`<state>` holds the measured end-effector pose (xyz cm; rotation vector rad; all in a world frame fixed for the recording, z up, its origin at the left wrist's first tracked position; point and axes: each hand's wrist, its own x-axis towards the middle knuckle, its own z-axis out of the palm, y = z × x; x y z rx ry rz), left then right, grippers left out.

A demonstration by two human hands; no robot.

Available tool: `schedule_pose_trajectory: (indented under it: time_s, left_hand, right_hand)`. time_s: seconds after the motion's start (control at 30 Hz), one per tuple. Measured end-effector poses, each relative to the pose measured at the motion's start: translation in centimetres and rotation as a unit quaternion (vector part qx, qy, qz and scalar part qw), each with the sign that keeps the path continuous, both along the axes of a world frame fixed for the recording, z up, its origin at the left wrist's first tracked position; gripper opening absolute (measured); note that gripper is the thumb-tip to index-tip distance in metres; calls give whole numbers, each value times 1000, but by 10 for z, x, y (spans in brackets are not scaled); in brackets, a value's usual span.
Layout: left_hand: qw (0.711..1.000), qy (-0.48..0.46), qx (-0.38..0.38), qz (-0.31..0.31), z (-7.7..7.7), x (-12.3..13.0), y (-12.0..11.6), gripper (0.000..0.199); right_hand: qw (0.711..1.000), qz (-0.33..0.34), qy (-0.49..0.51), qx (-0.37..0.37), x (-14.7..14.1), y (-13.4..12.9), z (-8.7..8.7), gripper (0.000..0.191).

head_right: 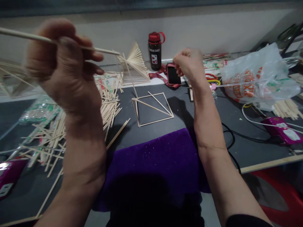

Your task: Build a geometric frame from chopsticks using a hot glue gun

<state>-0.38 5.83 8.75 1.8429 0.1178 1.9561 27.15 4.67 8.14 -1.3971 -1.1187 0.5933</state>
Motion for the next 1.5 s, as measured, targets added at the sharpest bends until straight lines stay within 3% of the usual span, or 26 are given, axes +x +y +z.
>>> schedule_pose_trajectory:
  time_s: [0.07, 0.17, 0.3, 0.33, 0.4, 0.5, 0.53, 0.57, 0.67, 0.73, 0.83, 0.9, 1.0, 1.1, 1.17, 1.37, 1.5]
  left_hand:
    - [999, 10, 40, 10, 6, -11, 11, 28]
    - [996, -46, 69, -9, 8, -17, 24, 21]
    - [997, -51, 58, 4, 12, -21, 28, 32]
    - [997, -66, 49, 13, 13, -23, 27, 34]
    - [995, -88, 23, 40, 17, -27, 19, 43]
    - [993, -44, -57, 95, 24, -28, -4, 59]
    - [988, -9, -121, 92, 27, -26, -13, 43]
    - [982, -23, -168, 83, 30, -23, -21, 14]
    - [971, -103, -212, 35, 40, -12, -37, 55]
    - [964, -94, -246, 46, 44, -6, -42, 53]
    - [944, -84, -306, 86, 46, -3, -46, 30]
    - [935, -96, -328, 94, 45, -3, -48, 26]
    - [937, -81, -329, 86, 41, -4, -47, 36]
    - [958, -53, -272, 69, 38, -3, -42, 38]
    - [967, -52, -241, 60, 37, -1, -41, 42]
    - [948, -45, -303, 92, 39, -1, -46, 37]
    - [958, -24, -273, 82, 38, 0, -47, 40]
  right_hand:
    - [1000, -18, -7, 19, 15, -1, 4, 39]
    - [999, 2, -46, 4, 27, -7, 9, 42]
    - [979, 23, -164, -121, 30, -12, 3, 36]
    - [962, 24, -224, -152, 30, -12, 0, 31]
    - [902, 47, -380, -202, 33, -11, -9, 18]
    - [797, 81, -549, -239, 37, -15, -23, 32]
    - [784, 80, -570, -232, 38, -17, -26, 35]
    - [790, 76, -571, -212, 38, -21, -29, 35]
    - [860, 129, -482, -112, 30, -34, -33, 38]
    - [894, 238, -375, -62, 21, -41, -34, 44]
    - [885, 386, -259, -35, 6, -44, -41, 59]
    - [878, 423, -222, -42, 0, -41, -48, 62]
    - [886, 412, -199, -78, -1, -36, -55, 44]
    - [902, 365, -206, -101, 6, -35, -55, 21]
    - [916, 324, -214, -96, 12, -37, -53, 18]
    - [941, 194, -263, -86, 28, -36, -54, 10]
    - [940, 217, -217, -146, 35, -39, -60, 15]
